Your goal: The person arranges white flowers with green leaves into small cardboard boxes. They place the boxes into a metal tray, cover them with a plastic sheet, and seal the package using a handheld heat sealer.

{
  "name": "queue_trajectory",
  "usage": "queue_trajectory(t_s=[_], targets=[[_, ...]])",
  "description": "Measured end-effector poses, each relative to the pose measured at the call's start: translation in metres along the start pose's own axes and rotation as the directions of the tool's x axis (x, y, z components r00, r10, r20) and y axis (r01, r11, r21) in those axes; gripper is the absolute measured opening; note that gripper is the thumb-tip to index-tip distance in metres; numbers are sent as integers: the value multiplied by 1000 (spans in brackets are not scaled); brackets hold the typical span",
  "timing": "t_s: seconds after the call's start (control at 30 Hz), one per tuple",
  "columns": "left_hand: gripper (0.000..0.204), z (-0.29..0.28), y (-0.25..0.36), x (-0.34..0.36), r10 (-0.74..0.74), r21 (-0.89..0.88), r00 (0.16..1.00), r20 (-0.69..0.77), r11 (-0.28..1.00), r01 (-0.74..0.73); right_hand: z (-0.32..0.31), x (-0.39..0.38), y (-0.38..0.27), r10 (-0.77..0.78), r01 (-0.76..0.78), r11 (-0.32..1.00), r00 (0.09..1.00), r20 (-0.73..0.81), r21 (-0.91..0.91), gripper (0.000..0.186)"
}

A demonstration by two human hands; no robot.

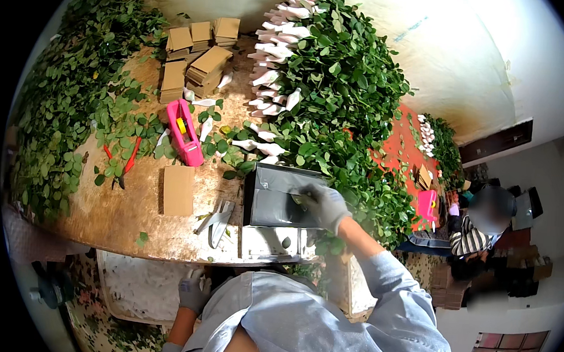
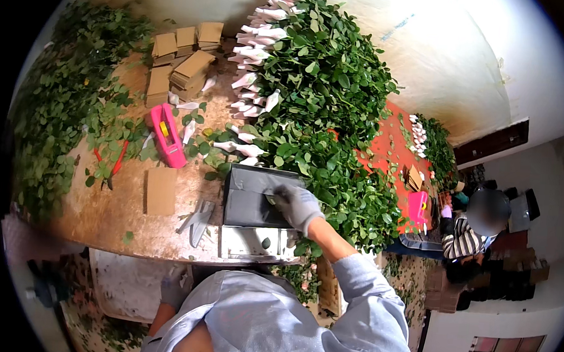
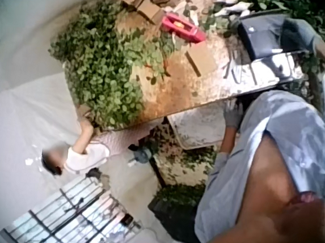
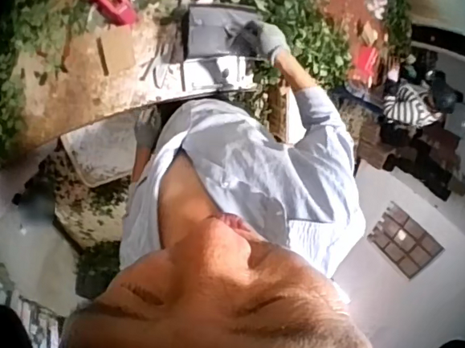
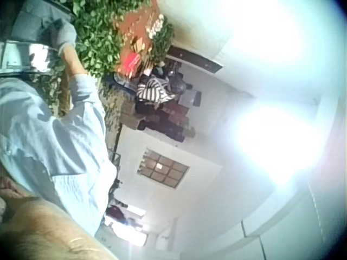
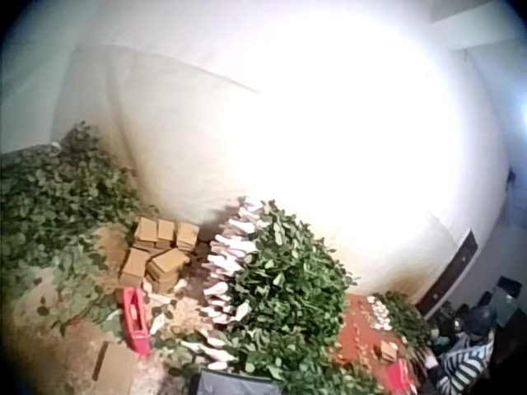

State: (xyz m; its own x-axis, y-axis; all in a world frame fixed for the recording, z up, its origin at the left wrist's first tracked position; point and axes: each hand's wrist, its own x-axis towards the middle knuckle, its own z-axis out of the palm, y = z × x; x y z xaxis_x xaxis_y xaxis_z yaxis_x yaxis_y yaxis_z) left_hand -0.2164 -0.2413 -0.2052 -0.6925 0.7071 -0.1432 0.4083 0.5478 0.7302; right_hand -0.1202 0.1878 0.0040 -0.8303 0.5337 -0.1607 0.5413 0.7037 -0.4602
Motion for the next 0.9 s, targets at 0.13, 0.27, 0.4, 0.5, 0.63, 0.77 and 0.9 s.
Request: queue_trajectory(t_s=[0.13,0.27,0.4,0.5,0.63,0.77,0.9], targets=[[31,-5,-4,-12,-14,37,1000,-15,999,15,21,55,-22,24,-15,997,992,125,-76,25],[33,-16,-6,-20,-94,38,995,-45,995,96,35,100,-69,-206,206,978,979,-11,22,23],[38,-16,-6,-27,-147,83,989,-11,986,147,81,152,-124,-394,397,895,917,-59,202,23],[41,-10,-3,-42,-153,59,988,-21,986,154,129,206,-159,-255,243,938,967,15,247,29],[39,-17,14,-32,-132,4,988,-74,991,133,181,271,-157,26,-35,998,980,195,44,48],[30,-53,50,7,-151,-197,977,-152,973,120,205,291,-161,112,-129,988,977,182,83,49],[25,-80,52,67,-97,-263,926,-365,965,-2,176,239,-185,-111,114,993,989,-94,30,38]])
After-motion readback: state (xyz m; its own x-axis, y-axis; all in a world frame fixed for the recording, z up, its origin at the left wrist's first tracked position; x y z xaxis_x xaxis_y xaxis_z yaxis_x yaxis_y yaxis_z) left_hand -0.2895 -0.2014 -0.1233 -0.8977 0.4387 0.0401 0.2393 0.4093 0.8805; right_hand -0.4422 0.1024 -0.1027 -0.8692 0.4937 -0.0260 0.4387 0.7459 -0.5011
